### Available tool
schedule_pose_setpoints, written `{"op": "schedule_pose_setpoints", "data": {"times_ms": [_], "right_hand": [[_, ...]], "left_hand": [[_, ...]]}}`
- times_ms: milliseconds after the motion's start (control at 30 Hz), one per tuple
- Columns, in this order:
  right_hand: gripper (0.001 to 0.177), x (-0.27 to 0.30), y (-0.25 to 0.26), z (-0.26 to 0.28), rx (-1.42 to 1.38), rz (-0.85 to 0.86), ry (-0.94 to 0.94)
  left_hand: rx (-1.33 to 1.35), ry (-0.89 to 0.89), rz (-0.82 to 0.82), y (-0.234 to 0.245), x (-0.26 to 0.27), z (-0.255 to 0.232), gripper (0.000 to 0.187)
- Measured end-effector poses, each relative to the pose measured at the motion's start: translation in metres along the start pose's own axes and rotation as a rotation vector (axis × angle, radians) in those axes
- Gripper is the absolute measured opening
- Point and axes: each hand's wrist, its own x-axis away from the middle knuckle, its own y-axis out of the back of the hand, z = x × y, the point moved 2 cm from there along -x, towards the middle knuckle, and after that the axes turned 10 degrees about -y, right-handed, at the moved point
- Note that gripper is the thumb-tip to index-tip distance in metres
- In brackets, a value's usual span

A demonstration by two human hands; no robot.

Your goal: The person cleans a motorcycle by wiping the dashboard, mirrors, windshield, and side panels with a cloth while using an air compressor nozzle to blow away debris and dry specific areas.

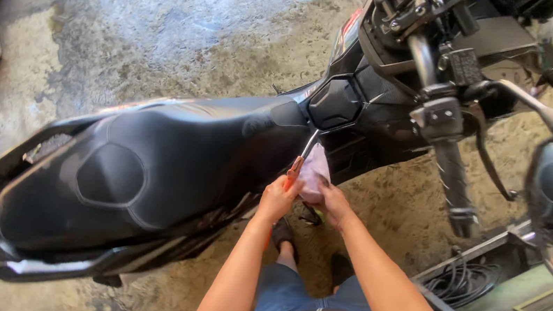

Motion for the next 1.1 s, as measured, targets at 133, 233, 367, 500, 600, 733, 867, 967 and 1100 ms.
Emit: {"op": "schedule_pose_setpoints", "data": {"times_ms": [133,233,367,500,600,733,867,967,1100], "right_hand": [[0.045,0.069,0.018,0.021,0.401,0.06,0.118],[0.049,0.11,0.042,0.053,0.723,0.074,0.235],[0.053,0.15,0.075,0.103,1.121,-0.039,0.411],[0.046,0.171,0.119,0.123,0.946,-0.491,0.486],[0.04,0.18,0.143,0.113,0.677,-0.729,0.503],[0.04,0.164,0.119,0.07,0.648,-0.548,0.467],[0.039,0.144,0.086,0.027,0.786,-0.338,0.384],[0.039,0.118,0.063,0.03,0.843,-0.325,0.41],[0.039,0.08,0.053,0.058,0.846,-0.369,0.515]], "left_hand": [[0.075,0.009,-0.074,-0.05,0.017,-0.012,0.04],[0.262,0.001,-0.103,-0.087,0.024,-0.008,0.024],[0.23,0.026,-0.148,-0.088,0.028,-0.023,0.012],[0.533,-0.022,-0.274,-0.052,0.043,-0.066,0.008],[0.652,-0.088,-0.343,-0.03,0.068,-0.105,0.008],[0.505,-0.29,-0.201,-0.038,0.087,-0.144,0.008],[0.179,-0.187,-0.004,-0.074,0.115,-0.146,0.02],[0.033,-0.124,0.059,-0.088,0.128,-0.126,0.024],[0.133,-0.029,0.074,-0.087,0.125,-0.081,0.03]]}}
